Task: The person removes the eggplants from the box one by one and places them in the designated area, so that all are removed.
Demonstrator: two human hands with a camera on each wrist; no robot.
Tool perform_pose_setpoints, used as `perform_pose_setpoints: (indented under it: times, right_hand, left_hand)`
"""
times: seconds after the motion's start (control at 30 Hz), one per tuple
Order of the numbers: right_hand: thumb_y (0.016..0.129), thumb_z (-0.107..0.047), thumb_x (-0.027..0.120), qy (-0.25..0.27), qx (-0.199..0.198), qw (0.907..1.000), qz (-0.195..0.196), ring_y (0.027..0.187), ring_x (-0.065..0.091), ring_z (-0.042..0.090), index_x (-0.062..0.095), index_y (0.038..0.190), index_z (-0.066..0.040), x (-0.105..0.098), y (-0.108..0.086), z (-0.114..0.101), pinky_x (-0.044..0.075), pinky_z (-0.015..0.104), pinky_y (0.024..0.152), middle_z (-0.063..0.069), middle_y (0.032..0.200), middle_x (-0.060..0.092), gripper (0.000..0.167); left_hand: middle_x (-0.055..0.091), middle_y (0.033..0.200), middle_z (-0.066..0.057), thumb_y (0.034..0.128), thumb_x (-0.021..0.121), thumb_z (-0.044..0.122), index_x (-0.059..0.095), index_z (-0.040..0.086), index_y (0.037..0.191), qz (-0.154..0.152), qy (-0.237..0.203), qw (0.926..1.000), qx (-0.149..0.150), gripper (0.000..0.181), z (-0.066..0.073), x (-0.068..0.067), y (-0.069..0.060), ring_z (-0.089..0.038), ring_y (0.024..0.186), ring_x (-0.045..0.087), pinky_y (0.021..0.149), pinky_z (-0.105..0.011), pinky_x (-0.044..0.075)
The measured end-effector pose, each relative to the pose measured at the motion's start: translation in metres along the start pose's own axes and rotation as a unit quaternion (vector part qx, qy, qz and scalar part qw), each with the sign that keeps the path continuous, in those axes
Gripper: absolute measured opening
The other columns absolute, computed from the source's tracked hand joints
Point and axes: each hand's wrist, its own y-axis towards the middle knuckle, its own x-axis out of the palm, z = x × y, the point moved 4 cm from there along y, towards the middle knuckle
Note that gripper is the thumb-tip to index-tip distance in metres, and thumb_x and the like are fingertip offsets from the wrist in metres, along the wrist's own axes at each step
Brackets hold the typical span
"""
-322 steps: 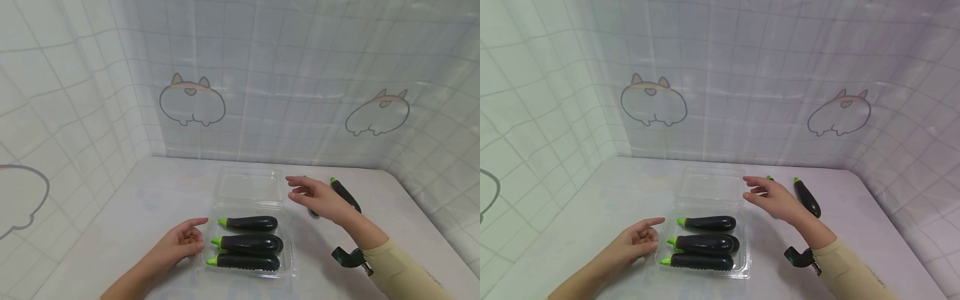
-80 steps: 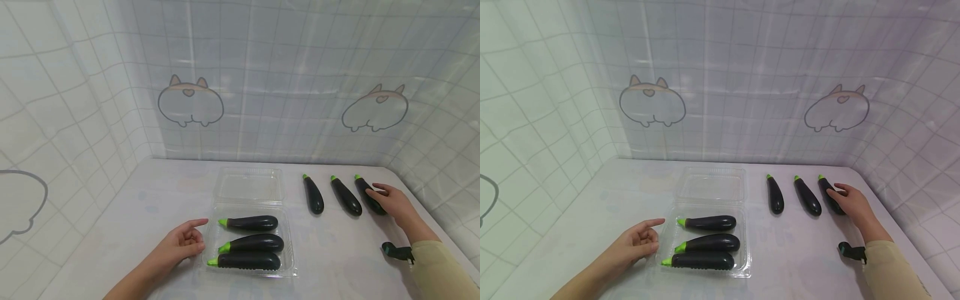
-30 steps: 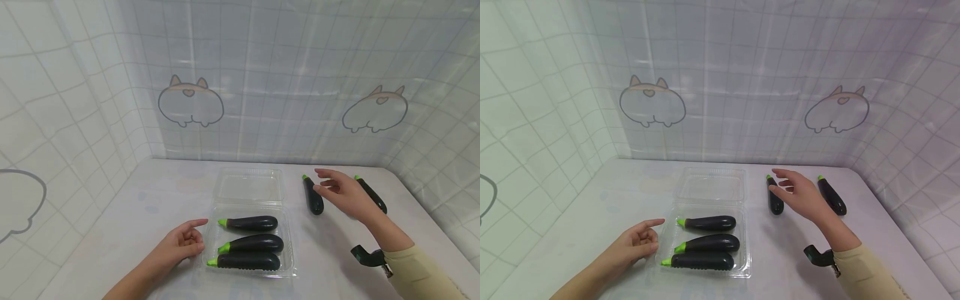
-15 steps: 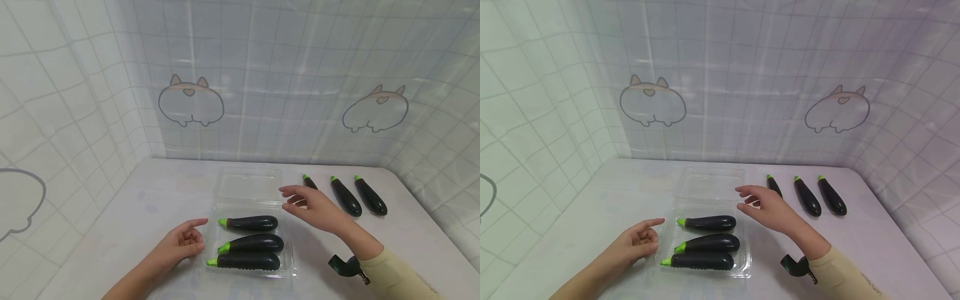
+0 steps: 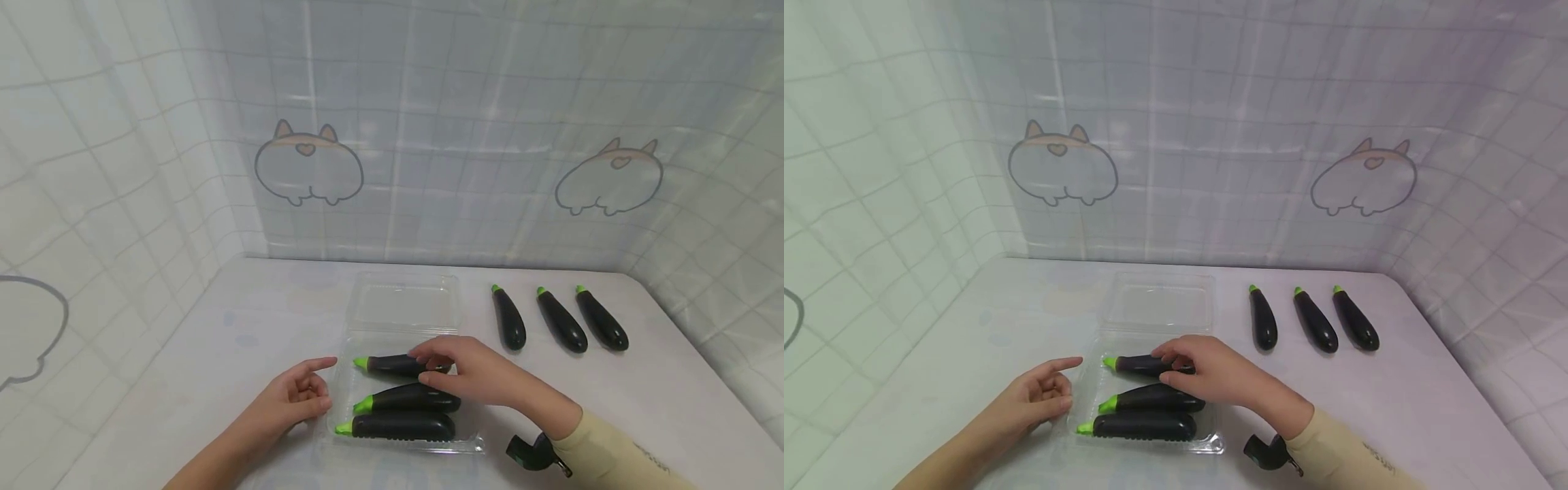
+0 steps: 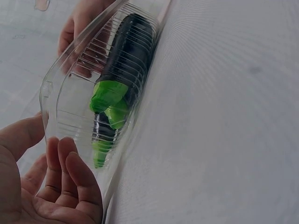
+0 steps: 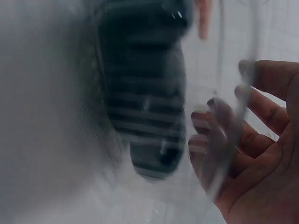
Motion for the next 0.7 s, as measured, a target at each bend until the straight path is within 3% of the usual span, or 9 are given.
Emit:
perform_pose_setpoints:
  times: [0.43, 0.7]
  right_hand:
    - [0.097, -0.025, 0.065, -0.059, -0.034, 0.9957, -0.063, 0.109, 0.058, 0.006, 0.067, 0.126, -0.015, 0.027, 0.014, -0.006, 0.047, 0.03, 0.093, -0.006, 0.118, 0.066, 0.03]
    - [0.097, -0.022, 0.065, -0.134, -0.054, 0.9845, -0.099, 0.116, 0.055, 0.005, 0.066, 0.129, -0.018, 0.035, 0.017, -0.009, 0.044, 0.029, 0.098, -0.011, 0.124, 0.062, 0.032]
  left_hand:
    - [0.056, 0.1, -0.015, 0.0924, 0.07, 0.009, 0.036, 0.001, 0.148, -0.01, -0.001, 0.9999, 0.003, 0.066, 0.002, -0.002, -0.002, -0.016, 0.081, 0.056, 0.068, -0.025, 0.05]
    - [0.056, 0.099, -0.015, 0.0923, 0.069, 0.008, 0.036, 0.001, 0.148, -0.012, 0.002, 0.9999, 0.011, 0.066, 0.003, -0.002, -0.003, -0.016, 0.081, 0.056, 0.068, -0.025, 0.049]
